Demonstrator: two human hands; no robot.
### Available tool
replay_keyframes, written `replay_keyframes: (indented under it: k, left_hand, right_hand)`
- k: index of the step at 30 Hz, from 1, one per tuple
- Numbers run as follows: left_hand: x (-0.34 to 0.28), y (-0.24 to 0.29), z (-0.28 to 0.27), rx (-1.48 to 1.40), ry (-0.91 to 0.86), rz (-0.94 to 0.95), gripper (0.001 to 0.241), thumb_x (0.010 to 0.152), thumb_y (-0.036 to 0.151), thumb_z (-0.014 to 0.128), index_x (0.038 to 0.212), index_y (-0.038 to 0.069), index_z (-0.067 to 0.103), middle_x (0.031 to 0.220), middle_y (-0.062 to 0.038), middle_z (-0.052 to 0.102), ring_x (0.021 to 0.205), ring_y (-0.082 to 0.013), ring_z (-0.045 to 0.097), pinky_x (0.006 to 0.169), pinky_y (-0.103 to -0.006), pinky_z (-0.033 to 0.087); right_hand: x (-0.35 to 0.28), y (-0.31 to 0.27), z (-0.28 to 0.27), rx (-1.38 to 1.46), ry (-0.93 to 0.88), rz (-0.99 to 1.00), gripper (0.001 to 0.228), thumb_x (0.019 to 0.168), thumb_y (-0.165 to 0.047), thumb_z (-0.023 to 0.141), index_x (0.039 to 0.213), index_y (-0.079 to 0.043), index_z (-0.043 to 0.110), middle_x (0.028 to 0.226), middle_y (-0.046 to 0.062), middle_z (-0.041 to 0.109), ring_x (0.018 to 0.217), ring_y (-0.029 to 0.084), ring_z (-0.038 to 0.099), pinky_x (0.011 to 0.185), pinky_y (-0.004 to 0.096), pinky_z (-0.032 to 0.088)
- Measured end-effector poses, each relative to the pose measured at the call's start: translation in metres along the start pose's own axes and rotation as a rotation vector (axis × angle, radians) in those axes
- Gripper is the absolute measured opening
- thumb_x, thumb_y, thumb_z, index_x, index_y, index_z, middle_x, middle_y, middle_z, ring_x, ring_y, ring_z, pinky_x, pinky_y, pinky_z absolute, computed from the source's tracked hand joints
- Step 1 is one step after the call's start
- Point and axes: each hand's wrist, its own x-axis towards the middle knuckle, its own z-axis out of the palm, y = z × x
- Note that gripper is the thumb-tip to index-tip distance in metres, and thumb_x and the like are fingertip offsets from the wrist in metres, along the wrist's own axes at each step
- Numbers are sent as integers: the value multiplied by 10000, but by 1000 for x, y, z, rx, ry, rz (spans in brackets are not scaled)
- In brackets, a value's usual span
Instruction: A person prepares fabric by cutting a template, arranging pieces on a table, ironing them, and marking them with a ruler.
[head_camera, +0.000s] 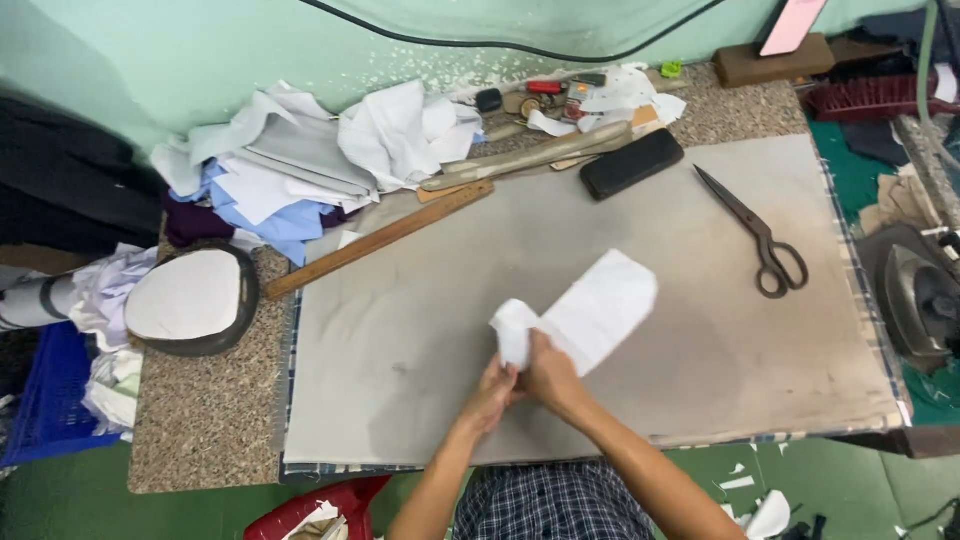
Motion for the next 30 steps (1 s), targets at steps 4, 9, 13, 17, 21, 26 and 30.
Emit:
replay_keyframes:
  k: [4, 9, 13, 17, 21, 26, 30]
  left_hand:
    - [49, -46, -55, -52, 556, -139, 953, 855, 473, 827, 1529, 4, 344, 1326, -301, 570, 1129, -392, 650, 798, -485, 564]
    - [44, -48, -106, 417, 530, -166, 474, 861, 257, 839, 1224, -19, 711, 1004, -191, 741, 923, -284, 719, 709, -395, 552]
    - [23, -6, -107, 342, 542, -37, 387, 884, 267, 828, 1094, -35, 708, 858, -140, 705, 740, -209, 659, 607, -313, 517]
    - [6, 22, -91, 264, 570, 68, 272, 858, 248, 848, 888, 7, 726, 655, -65, 663, 548, -122, 591, 462, -215, 442]
    - [2, 29, -87, 247, 554, 79, 261, 871, 229, 835, 972, 7, 740, 715, -55, 690, 605, -113, 626, 525, -223, 484]
    - [-7, 35, -92, 291, 497, 127, 262, 903, 258, 800, 991, 16, 747, 735, -29, 662, 649, -108, 598, 560, -219, 474]
    - [-27, 54, -102, 272, 560, 213, 234, 935, 259, 760, 1008, 36, 772, 729, -33, 681, 658, -100, 590, 568, -222, 470]
  right_hand:
    - [-33, -54, -43, 165, -415, -338, 605, 822, -133, 708, 1383, -8, 520, 1285, 261, 562, 1200, 453, 575, 967, 529, 527]
    - [-3, -5, -39, -60, 234, -741, 361, 959, -294, 676, 1259, -97, 708, 1194, 125, 731, 1178, 314, 659, 1004, 459, 483]
    - [5, 39, -24, -435, -25, -406, 629, 1055, -582, 341, 1579, -237, 383, 1680, 40, 295, 1564, 242, 203, 1260, 475, 79]
    - [0, 40, -32, -539, -50, -315, 601, 1041, -610, 287, 1575, -346, 365, 1698, -30, 254, 1573, 211, 168, 1275, 475, 61]
    - [1, 46, -27, -510, -31, -339, 598, 1057, -597, 250, 1582, -333, 362, 1701, -19, 246, 1575, 216, 163, 1270, 477, 40]
    - [7, 60, -13, -461, 33, -382, 581, 1046, -596, 356, 1525, -274, 427, 1682, 25, 270, 1570, 253, 170, 1264, 514, 83]
    - [28, 46, -18, -387, 7, -458, 631, 962, -678, 509, 1372, -199, 531, 1621, 102, 338, 1557, 327, 204, 1262, 554, 146]
